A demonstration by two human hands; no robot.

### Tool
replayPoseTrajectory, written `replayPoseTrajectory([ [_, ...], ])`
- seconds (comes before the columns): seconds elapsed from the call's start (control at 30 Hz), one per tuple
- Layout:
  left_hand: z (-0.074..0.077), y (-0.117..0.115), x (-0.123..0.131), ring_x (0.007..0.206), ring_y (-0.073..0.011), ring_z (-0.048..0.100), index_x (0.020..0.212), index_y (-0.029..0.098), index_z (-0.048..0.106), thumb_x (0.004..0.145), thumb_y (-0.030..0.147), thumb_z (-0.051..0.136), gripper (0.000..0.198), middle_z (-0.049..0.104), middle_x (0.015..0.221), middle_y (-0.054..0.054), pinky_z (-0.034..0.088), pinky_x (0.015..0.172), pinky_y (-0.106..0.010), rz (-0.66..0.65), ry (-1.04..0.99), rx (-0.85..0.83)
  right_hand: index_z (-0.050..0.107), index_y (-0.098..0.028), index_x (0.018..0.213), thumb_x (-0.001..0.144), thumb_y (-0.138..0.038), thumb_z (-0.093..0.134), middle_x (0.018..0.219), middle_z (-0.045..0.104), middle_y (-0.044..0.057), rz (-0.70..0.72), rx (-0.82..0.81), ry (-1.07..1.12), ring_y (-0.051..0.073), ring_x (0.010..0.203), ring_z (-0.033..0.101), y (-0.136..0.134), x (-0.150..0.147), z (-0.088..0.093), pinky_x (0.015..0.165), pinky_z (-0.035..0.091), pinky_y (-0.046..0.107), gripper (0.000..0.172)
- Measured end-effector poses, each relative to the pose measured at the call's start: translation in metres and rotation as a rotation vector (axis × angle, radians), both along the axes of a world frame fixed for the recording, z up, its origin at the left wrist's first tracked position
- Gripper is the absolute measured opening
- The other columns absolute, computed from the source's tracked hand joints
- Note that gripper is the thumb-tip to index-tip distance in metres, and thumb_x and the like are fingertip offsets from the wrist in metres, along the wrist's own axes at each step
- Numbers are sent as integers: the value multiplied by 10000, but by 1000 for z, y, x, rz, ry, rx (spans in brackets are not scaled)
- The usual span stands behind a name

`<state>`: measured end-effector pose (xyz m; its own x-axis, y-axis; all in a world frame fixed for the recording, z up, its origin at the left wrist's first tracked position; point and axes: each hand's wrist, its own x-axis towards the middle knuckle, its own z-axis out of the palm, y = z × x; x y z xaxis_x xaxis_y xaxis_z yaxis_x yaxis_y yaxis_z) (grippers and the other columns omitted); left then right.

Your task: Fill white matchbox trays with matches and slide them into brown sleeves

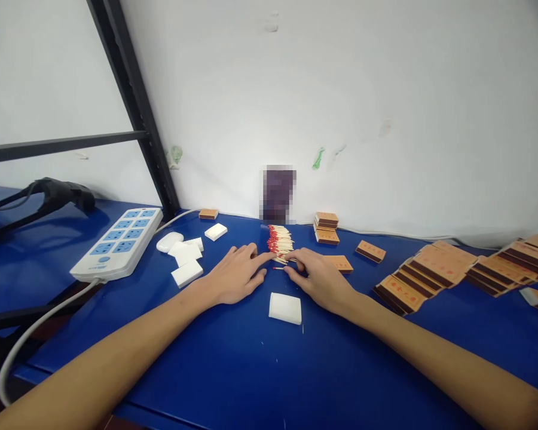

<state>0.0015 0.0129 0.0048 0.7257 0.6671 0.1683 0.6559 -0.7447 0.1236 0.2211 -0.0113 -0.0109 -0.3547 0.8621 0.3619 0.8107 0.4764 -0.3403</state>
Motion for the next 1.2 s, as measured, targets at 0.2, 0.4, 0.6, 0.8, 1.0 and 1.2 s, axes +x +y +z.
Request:
replayPoseTrajectory([
  [0.2,-2,1,-1,893,-197,483,1320,261,444,968,332,304,385,479,983,-51,376,813,-369,-16,-29,-22,612,-198,1018,899,-280,484,884,574,55,-30,78,-42,199,832,541,0,1,-6,747,443,331,193],
  [0.4,-3,1,-1,865,-191,492,1310,263,456,971,336,306,378,491,964,-45,370,801,-365,-14,-36,-47,618,-200,1006,899,-271,479,878,586,54,-24,114,-55,203,840,535,1,2,-9,752,439,338,189],
  [0.6,0,1,0,875,-191,476,1381,292,382,969,329,308,420,474,956,-41,366,799,-355,-9,-21,-56,621,-174,989,888,-241,467,915,577,79,-76,161,-70,215,861,527,-1,1,-7,764,437,360,197],
  [0.8,0,1,-1,842,-178,472,1375,333,400,972,301,312,414,465,932,-35,356,771,-334,-44,6,-31,643,-180,980,883,-213,465,916,591,76,-33,156,-71,214,858,522,0,1,-7,770,440,367,206],
  [1.0,2,-2,1,855,-180,489,1322,263,467,976,280,311,380,490,911,-37,349,782,-329,-60,43,-28,663,-184,1029,899,-211,453,920,585,77,-1,136,-80,207,861,524,0,2,-6,787,443,360,248],
  [1.2,3,-2,2,831,-173,484,1368,264,404,975,238,291,410,506,939,-39,344,796,-334,-102,80,-38,670,-208,1036,898,-210,472,924,579,72,56,169,-64,204,850,523,1,3,-9,760,447,359,241],
])
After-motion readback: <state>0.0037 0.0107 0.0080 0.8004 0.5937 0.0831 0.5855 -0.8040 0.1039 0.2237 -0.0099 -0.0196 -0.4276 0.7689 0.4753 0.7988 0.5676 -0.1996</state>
